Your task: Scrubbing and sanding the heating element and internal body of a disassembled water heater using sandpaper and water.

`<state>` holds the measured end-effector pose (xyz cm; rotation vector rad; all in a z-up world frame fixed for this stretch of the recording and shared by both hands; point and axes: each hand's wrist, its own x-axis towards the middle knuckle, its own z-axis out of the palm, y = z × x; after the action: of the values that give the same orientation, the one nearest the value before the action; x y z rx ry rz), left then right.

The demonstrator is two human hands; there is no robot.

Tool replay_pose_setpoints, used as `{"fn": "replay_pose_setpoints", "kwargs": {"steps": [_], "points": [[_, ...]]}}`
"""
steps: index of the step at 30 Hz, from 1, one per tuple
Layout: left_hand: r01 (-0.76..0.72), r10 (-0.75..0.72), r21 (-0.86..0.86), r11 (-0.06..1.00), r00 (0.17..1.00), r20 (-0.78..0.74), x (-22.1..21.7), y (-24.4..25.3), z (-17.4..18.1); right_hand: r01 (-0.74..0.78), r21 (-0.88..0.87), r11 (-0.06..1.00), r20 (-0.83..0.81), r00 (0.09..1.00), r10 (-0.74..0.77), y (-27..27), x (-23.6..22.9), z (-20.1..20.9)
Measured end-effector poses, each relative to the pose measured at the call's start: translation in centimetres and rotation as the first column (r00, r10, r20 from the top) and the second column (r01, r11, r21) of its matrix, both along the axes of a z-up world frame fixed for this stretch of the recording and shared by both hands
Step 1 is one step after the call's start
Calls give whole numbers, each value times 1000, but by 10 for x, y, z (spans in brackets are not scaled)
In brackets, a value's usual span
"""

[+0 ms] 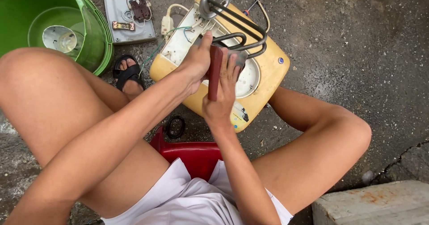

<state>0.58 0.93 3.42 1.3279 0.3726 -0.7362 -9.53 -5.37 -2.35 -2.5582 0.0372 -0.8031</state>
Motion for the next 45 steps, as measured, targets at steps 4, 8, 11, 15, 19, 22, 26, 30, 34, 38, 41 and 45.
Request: {"fn": "replay_pose_setpoints", "kwargs": {"steps": [4, 8, 11, 15, 19, 22, 26, 30, 34, 38, 41, 45], "points": [[44, -45, -48, 998, 999, -5, 10, -2, 8, 19, -22, 1000, 49, 999, -18, -27, 14, 29], [33, -32, 9, 999, 995, -93, 14, -2, 17, -11, 298, 955, 57, 998, -6, -43, 23, 38], [41, -39, 22, 999, 996, -80, 10, 0, 21, -20, 442, 897, 99, 995, -26, -46, 28, 58], [52, -47, 61, 997, 996, -73, 11, 0, 24, -152, 616, 773, 153, 986, 72, 8, 16, 66], [25, -25, -21, 999, 1000, -4, 10, -2, 6, -63, 349, 935, -9, 997, 71, 2, 11, 64], [100, -98, 49, 994, 994, -39, 6, -2, 23, 11, 325, 946, 126, 990, -55, -39, 27, 44], [119, -117, 96, 988, 993, -19, 7, -4, 13, 133, 411, 902, 62, 983, -174, -50, 22, 21], [76, -79, 68, 995, 996, 45, 2, -7, -3, 43, 405, 914, -44, 999, -28, 17, 8, 63], [90, -90, 51, 995, 996, 6, 1, -9, 23, 44, 380, 924, 97, 991, -87, -25, 28, 65], [83, -82, 32, 996, 996, -20, 7, -16, -8, 22, 433, 901, 34, 999, -41, -7, 24, 75], [69, -69, 13, 998, 997, -33, 7, -14, -3, -81, 412, 908, 42, 997, 70, -16, 20, 53], [123, -123, 20, 992, 992, -31, 4, -17, 27, 40, 361, 932, 60, 996, -66, -78, 35, 76]]}}
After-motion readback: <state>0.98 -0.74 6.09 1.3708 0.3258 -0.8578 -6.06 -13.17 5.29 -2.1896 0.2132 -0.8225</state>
